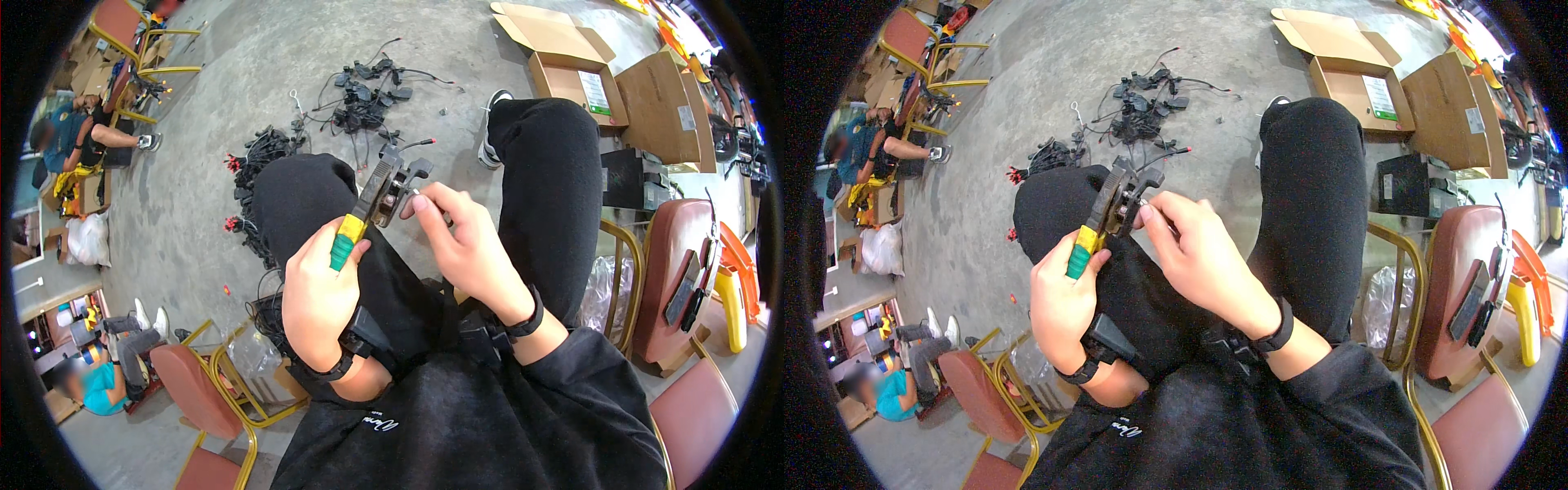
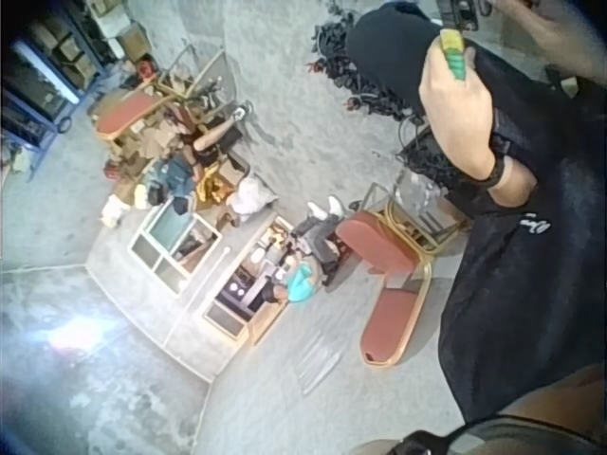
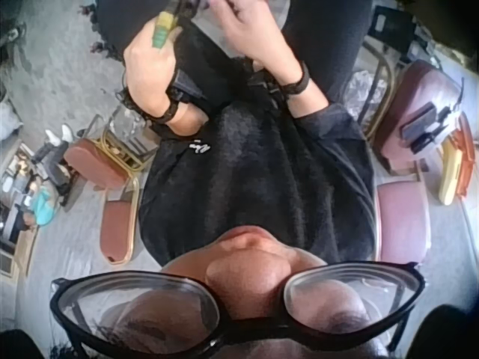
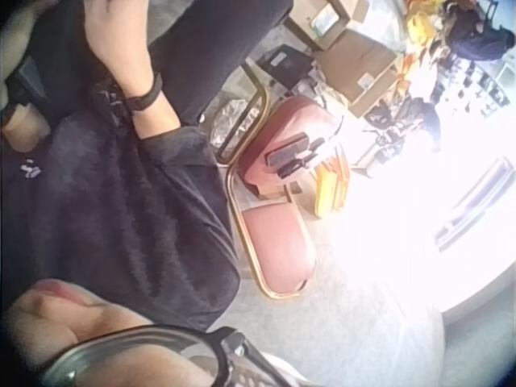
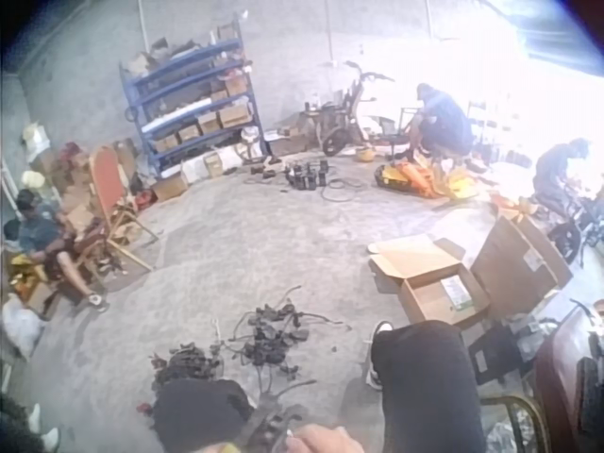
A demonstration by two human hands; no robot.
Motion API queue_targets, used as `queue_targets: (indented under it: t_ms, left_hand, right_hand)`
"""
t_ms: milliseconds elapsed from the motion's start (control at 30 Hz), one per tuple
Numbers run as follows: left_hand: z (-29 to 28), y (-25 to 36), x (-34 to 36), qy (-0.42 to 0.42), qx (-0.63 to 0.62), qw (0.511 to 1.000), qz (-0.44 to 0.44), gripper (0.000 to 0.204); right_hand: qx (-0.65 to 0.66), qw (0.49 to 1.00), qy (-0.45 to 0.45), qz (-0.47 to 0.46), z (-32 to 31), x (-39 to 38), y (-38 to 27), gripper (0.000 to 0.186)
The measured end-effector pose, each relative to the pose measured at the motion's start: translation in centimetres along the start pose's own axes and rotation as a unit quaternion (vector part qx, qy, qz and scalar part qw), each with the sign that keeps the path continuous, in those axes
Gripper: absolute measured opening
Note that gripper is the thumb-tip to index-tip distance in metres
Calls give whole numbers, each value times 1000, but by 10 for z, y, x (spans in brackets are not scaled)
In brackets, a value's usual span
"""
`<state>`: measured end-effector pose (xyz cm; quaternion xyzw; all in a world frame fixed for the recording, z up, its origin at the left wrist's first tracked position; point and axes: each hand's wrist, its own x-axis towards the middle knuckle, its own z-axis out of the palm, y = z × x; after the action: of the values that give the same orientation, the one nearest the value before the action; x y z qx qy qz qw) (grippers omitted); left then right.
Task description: Work on a motorcycle wiring harness and associated plastic components using crimpers.
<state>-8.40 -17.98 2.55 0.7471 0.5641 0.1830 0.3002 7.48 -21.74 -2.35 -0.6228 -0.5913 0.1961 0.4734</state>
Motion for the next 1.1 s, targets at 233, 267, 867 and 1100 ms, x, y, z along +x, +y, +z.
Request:
queue_targets:
  t_ms: [233, 267, 867, 1100]
  left_hand:
    - [-1, 0, 1, -3, -5, 1000, 5, 23]
    - [-1, 0, 1, -3, -5, 1000, 4, 23]
    - [0, -1, 1, 1, 7, 1000, 15, 23]
    - [-3, -1, 0, -2, -4, 1000, -6, 25]
  right_hand:
    - [526, 776, -148, 316, -7, 5, -1, 30]
    - [560, 742, -149, 338, -6, 5, -2, 31]
    - [-80, 996, 28, -14, 5, 1, 0, 7]
    - [266, 941, -83, 194, -4, 3, -7, 23]
